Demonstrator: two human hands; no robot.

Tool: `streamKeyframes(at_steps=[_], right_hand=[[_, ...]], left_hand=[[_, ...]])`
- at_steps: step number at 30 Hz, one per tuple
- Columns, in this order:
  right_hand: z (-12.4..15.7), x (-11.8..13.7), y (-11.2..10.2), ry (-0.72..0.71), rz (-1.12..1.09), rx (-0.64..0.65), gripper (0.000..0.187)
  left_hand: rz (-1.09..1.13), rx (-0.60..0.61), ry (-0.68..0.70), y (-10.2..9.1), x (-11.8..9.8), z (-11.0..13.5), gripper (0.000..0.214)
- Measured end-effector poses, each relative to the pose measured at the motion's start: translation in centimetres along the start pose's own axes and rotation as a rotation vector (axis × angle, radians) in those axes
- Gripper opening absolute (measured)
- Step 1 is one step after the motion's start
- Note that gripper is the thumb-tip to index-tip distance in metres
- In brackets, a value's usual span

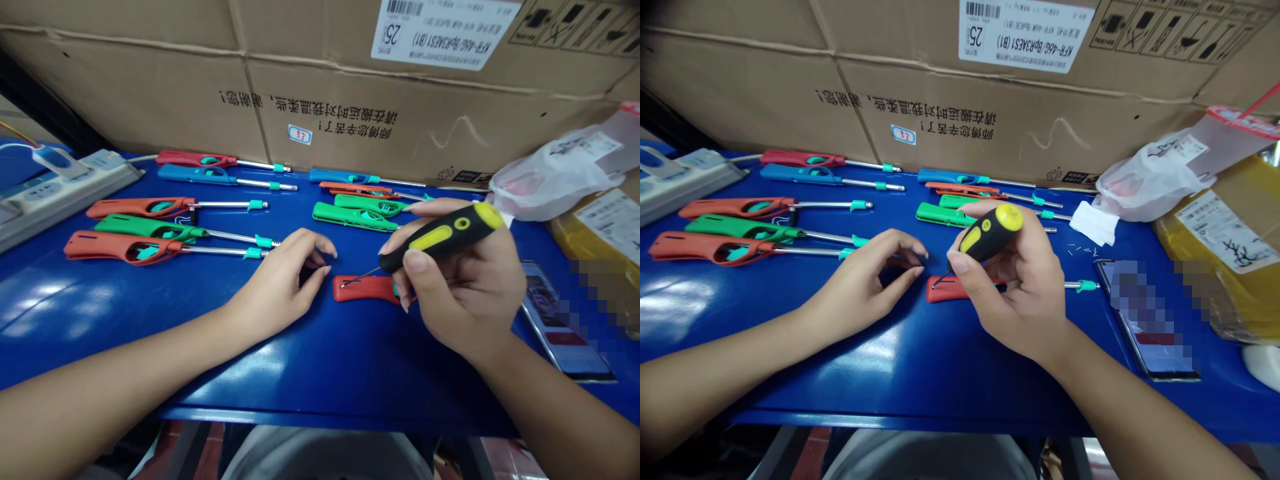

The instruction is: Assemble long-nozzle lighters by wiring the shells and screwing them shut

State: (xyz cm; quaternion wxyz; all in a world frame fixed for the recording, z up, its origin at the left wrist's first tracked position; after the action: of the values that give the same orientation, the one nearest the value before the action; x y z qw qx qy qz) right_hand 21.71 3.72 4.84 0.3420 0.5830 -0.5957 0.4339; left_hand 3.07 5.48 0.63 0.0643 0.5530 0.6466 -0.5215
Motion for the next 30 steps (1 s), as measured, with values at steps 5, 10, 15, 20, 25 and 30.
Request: streamKeyframes(at_steps=[5, 10, 15, 20, 25, 30], right_hand=[[0.2, -0.1, 0.0, 0.005, 0.021, 0.012, 0.034], [0.3, -0.3, 0.3, -0.017, 0.021, 0.044, 0.036], [0.3, -0.4, 0.3, -0.026, 0.024, 0.042, 0.036], [0.3, -0.4, 0.4, -0.032, 0.025, 0.045, 0.037], [0.3, -0.4, 0.6, -0.036, 0.043, 0.055, 0.036], [0.3, -0.5, 0.7, -0.032, 0.028, 0.066, 0.037]], left_hand=[[-0.032, 0.052, -0.001, 0.1, -0.5, 0.1, 0.045], [-0.126, 0.193, 0.042, 0.7, -1.1, 0.2, 0.036], [-0.184, 0.234, 0.065, 1.1, -0.8, 0.3, 0.033], [-0.168, 0.223, 0.082, 1.2, -0.6, 0.3, 0.030], [-0.158, 0.233, 0.089, 1.3, -0.6, 0.3, 0.027], [-0.145, 0.236, 0.083, 1.3, -0.6, 0.3, 0.028]])
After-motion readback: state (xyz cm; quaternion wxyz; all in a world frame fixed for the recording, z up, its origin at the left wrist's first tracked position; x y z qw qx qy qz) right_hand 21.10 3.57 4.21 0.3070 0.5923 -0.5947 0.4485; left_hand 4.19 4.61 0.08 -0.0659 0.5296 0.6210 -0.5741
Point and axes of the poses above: each hand's wrist, its own z-axis away from the middle knuckle, its own y-axis out of the palm, x = y × z, the point moved 6 cm from there along -z, towards the middle knuckle, and after that the axes turned 11 degrees about y, right-handed, at the moved point
